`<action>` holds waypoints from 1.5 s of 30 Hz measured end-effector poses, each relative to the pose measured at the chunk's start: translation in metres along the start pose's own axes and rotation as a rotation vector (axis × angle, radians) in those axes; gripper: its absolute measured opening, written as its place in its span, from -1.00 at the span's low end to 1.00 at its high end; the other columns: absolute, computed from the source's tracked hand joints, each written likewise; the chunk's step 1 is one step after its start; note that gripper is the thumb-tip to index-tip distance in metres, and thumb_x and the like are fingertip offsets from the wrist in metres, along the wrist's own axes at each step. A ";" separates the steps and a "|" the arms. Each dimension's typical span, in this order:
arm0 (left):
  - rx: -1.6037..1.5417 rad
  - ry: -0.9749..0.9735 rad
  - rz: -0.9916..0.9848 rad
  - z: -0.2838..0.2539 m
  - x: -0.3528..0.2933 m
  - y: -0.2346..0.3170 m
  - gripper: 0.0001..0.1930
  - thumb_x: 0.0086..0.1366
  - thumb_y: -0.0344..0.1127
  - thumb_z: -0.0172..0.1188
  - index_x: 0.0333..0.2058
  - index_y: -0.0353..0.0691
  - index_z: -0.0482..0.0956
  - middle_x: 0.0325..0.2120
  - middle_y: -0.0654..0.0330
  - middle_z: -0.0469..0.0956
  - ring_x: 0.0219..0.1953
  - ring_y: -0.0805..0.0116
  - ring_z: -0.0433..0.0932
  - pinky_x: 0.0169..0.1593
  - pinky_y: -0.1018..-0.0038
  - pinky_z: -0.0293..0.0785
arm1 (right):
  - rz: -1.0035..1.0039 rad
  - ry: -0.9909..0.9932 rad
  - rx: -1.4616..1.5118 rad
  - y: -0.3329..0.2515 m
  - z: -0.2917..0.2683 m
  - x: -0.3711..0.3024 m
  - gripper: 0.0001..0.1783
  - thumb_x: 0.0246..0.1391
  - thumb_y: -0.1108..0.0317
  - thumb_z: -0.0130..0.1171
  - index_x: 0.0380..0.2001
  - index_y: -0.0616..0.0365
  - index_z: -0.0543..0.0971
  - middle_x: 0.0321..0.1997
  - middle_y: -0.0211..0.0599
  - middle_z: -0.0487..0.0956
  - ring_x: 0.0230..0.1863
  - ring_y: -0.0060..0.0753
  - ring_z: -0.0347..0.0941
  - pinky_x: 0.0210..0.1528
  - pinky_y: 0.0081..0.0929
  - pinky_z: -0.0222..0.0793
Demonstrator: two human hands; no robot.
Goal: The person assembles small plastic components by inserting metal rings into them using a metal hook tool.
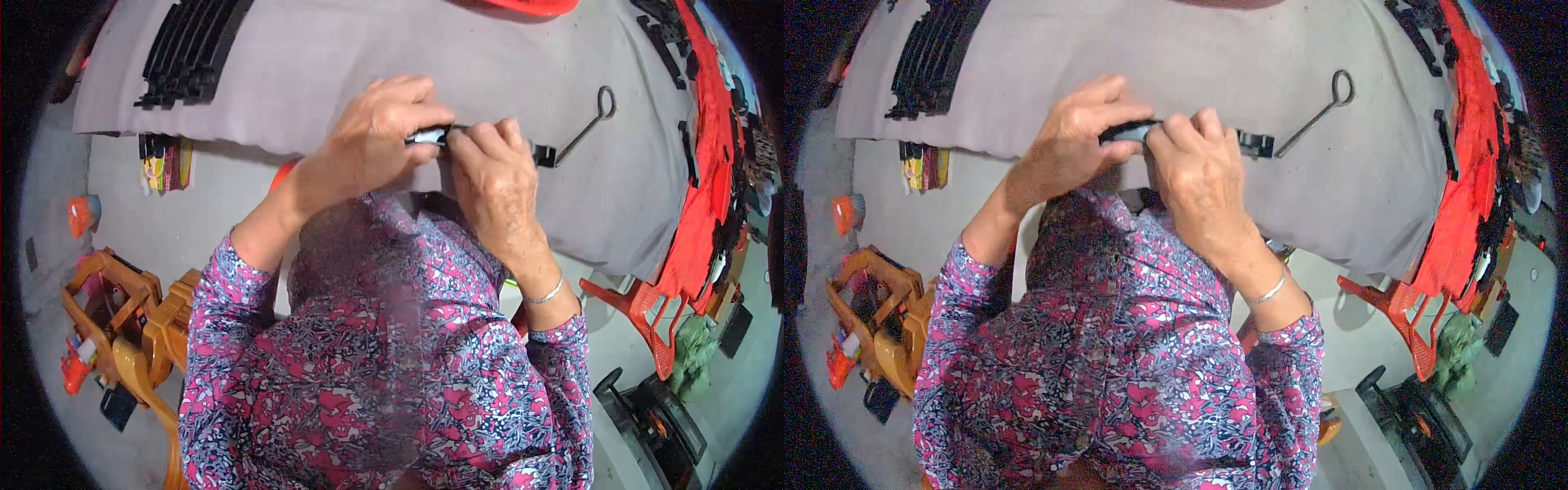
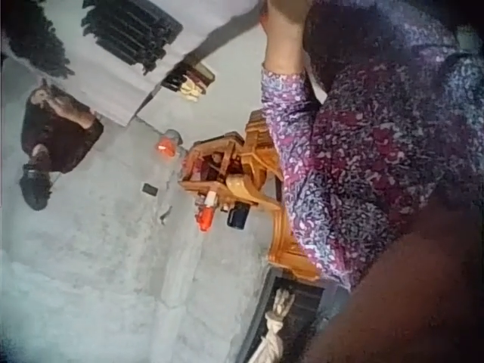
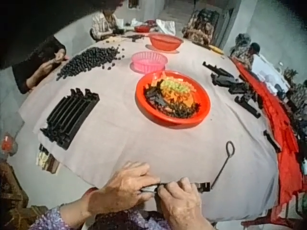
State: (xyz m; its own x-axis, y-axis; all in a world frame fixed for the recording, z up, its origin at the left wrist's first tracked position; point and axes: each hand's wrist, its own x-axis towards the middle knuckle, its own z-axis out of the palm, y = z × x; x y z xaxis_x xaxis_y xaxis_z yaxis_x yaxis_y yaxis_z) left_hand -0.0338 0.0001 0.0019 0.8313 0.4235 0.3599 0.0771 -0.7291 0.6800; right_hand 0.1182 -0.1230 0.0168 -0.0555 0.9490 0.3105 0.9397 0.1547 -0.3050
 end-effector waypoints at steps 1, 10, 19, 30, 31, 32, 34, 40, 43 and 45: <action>0.014 0.013 0.016 0.000 0.000 0.000 -0.58 -0.13 -0.46 0.37 -0.20 -0.39 0.60 -0.40 0.06 0.47 -0.29 0.09 0.48 -0.18 0.29 0.44 | -0.014 0.017 -0.011 0.001 0.001 -0.001 -0.87 -0.16 0.44 0.24 -0.45 0.10 0.52 -0.39 -0.36 0.37 -0.26 -0.17 0.32 -0.30 -0.28 0.24; -0.073 0.065 0.041 0.008 -0.005 0.001 -0.62 -0.13 -0.40 0.35 -0.23 -0.25 0.62 -0.44 0.11 0.41 -0.33 0.08 0.43 -0.21 0.24 0.34 | 0.167 -0.099 0.346 0.022 -0.050 0.047 -0.89 -0.02 0.41 0.21 -0.42 0.21 0.62 -0.42 -0.14 0.59 -0.35 -0.12 0.56 -0.29 -0.30 0.46; -0.072 0.030 -0.003 0.009 -0.001 0.003 -0.66 -0.15 -0.38 0.34 -0.28 -0.17 0.64 -0.46 0.19 0.40 -0.35 0.19 0.43 -0.22 0.29 0.31 | 0.209 0.115 0.217 0.124 -0.006 0.179 -0.76 0.00 0.27 0.27 -0.31 0.19 0.69 -0.42 -0.10 0.66 -0.35 -0.13 0.62 -0.26 -0.30 0.49; -0.036 0.063 0.025 0.016 -0.002 -0.005 -0.64 -0.16 -0.36 0.38 -0.27 -0.14 0.64 -0.45 0.23 0.41 -0.32 0.24 0.46 -0.24 0.32 0.30 | 0.054 -0.021 -0.125 0.141 0.016 0.209 -0.76 -0.12 0.24 0.24 -0.39 0.13 0.69 -0.44 -0.07 0.63 -0.34 0.00 0.59 -0.22 -0.09 0.50; -0.031 0.048 0.013 0.015 -0.002 -0.004 -0.63 -0.15 -0.36 0.39 -0.26 -0.13 0.64 -0.45 0.23 0.41 -0.32 0.23 0.46 -0.25 0.32 0.30 | 0.099 -0.023 -0.088 0.139 0.013 0.207 -0.77 -0.13 0.25 0.22 -0.41 0.13 0.69 -0.44 -0.07 0.63 -0.35 -0.01 0.59 -0.23 -0.10 0.50; -0.027 0.045 0.018 0.013 -0.001 -0.003 -0.63 -0.15 -0.36 0.39 -0.26 -0.13 0.64 -0.45 0.23 0.41 -0.32 0.23 0.46 -0.25 0.32 0.30 | 0.101 -0.017 -0.089 0.139 0.010 0.205 -0.77 -0.13 0.25 0.22 -0.41 0.13 0.69 -0.44 -0.07 0.63 -0.35 -0.01 0.59 -0.23 -0.10 0.50; -0.069 -0.008 0.028 0.008 0.000 0.002 -0.59 -0.10 -0.33 0.42 -0.18 -0.17 0.63 -0.42 0.18 0.44 -0.29 0.19 0.47 -0.18 0.30 0.33 | 0.210 0.098 0.087 0.138 0.000 0.195 -0.77 -0.10 0.27 0.19 -0.40 0.17 0.67 -0.47 -0.09 0.63 -0.39 -0.11 0.60 -0.25 -0.19 0.50; -0.338 0.184 -0.179 -0.003 0.002 0.014 -0.55 0.12 -0.32 0.34 -0.01 -0.32 0.52 -0.31 0.10 0.49 -0.23 0.25 0.52 -0.08 0.38 0.44 | 0.053 0.139 0.296 0.084 -0.038 0.114 -0.88 -0.08 0.48 0.18 -0.39 0.21 0.56 -0.48 -0.20 0.58 -0.44 -0.26 0.55 -0.33 -0.33 0.45; -0.283 0.221 -0.147 -0.018 0.016 0.027 -0.59 0.21 -0.35 0.23 0.02 -0.36 0.48 -0.30 0.10 0.49 -0.24 0.32 0.52 -0.11 0.46 0.45 | -0.116 0.066 0.112 0.049 -0.049 0.061 -0.76 -0.19 0.54 0.25 -0.34 0.16 0.55 -0.31 -0.24 0.53 -0.35 -0.21 0.47 -0.30 -0.31 0.38; -0.341 0.204 -0.259 -0.017 0.022 0.037 -0.68 0.27 -0.37 0.15 -0.03 -0.40 0.51 -0.31 0.10 0.51 -0.24 0.36 0.52 -0.10 0.48 0.44 | -0.161 0.101 0.098 0.036 -0.045 0.040 -0.75 -0.20 0.53 0.25 -0.34 0.15 0.55 -0.31 -0.25 0.52 -0.34 -0.18 0.44 -0.28 -0.30 0.36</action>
State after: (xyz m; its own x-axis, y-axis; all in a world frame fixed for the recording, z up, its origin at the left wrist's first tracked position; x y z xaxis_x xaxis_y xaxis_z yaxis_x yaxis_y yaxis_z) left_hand -0.0218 -0.0086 0.0461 0.6810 0.6897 0.2458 0.0541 -0.3822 0.9225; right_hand 0.1655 -0.0917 0.0590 -0.1637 0.8783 0.4492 0.8836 0.3330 -0.3291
